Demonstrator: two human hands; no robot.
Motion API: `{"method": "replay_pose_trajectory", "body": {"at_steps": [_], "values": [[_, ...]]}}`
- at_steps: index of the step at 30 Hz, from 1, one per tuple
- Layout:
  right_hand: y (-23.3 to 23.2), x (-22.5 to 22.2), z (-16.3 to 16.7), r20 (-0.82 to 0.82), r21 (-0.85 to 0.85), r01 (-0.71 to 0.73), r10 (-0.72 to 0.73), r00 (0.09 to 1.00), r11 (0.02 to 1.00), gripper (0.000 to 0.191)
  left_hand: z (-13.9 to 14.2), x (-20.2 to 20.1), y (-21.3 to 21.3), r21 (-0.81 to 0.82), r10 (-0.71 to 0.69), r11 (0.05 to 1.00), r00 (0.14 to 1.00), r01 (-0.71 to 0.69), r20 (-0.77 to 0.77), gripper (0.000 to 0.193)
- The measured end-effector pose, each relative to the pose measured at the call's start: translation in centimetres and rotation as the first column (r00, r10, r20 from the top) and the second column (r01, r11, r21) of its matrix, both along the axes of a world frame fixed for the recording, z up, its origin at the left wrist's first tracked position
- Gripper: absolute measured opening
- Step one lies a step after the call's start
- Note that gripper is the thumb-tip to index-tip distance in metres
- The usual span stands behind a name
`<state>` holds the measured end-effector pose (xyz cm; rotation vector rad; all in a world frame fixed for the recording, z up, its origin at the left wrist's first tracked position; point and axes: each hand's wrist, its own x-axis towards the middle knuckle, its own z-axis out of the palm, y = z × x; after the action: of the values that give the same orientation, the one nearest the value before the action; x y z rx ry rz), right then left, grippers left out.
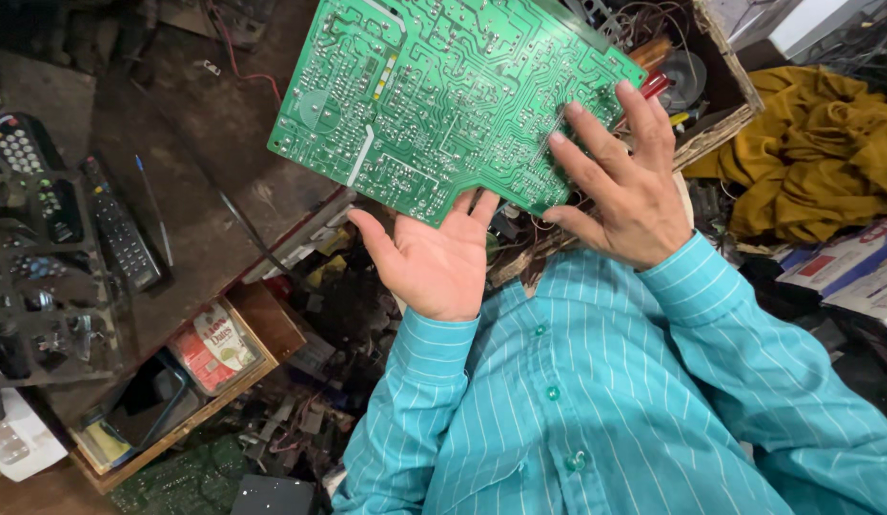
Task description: The person holds a circuit board on their lap and probes its components with multimeter test leads, repositioning the leads across different points on the board. They then flip the board over to its green back side and continue probing solder points with the multimeter leads.
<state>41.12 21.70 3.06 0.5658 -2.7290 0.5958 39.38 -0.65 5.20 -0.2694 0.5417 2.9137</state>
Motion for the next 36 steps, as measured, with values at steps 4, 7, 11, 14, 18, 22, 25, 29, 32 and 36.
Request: {"method": "replay_pose_trajectory", "body": {"at_steps": [4, 7, 11, 14, 18, 22, 25, 29, 32, 36], "values": [[-0.2, -0.1, 0.2, 0.008, 0.03, 0.006, -0.007, 1.0, 1.0, 0.066, -0.1, 0.1, 0.1, 0.025, -0.017, 1.0, 1.0, 0.017, -0.013, 0.089], [-0.4, 0.0, 0.1, 0.007, 0.047, 0.015, -0.015, 1.0, 0.999, 0.065, 0.0, 0.3, 0.1, 0.001, -0.008, 1.0, 1.0, 0.008, -0.011, 0.085], [-0.8, 0.2, -0.1, -0.013, 0.001, 0.014, -0.014, 1.0, 1.0, 0.066, 0.2, 0.3, 0.0, -0.015, 0.002, 1.0, 1.0, -0.002, -0.011, 0.082], [-1.0, 0.2, -0.2, -0.014, -0.015, 0.003, -0.003, 1.0, 1.0, 0.064, 0.0, 0.1, 0.2, 0.004, 0.004, 1.0, 1.0, -0.004, -0.016, 0.083], [-1.1, 0.1, -0.3, -0.015, 0.014, 0.011, -0.011, 1.0, 1.0, 0.062, -0.5, 0.1, 0.1, 0.04, -0.011, 0.999, 1.0, 0.012, -0.021, 0.089], [-1.1, -0.1, -0.5, -0.01, 0.015, 0.01, -0.009, 1.0, 1.0, 0.062, -0.7, 0.0, 0.1, 0.04, -0.004, 0.999, 1.0, 0.004, -0.005, 0.089], [-1.1, 0.0, -0.5, -0.011, 0.013, 0.012, -0.012, 1.0, 1.0, 0.062, -0.7, 0.1, 0.1, 0.036, -0.01, 0.999, 1.0, 0.01, -0.007, 0.089], [-1.2, 0.0, -0.4, -0.007, 0.011, 0.012, -0.012, 1.0, 1.0, 0.063, -0.6, 0.0, 0.1, 0.035, -0.001, 0.999, 1.0, 0.002, -0.002, 0.089], [-1.3, -0.1, -0.4, -0.006, 0.0, 0.007, -0.007, 1.0, 1.0, 0.062, -0.5, -0.2, 0.0, 0.041, 0.001, 0.999, 1.0, -0.001, -0.001, 0.088], [-1.4, 0.0, -0.5, 0.003, 0.009, 0.017, -0.017, 1.0, 1.0, 0.063, -0.6, -0.2, 0.0, 0.036, -0.004, 0.999, 1.0, 0.004, -0.014, 0.088]]}}
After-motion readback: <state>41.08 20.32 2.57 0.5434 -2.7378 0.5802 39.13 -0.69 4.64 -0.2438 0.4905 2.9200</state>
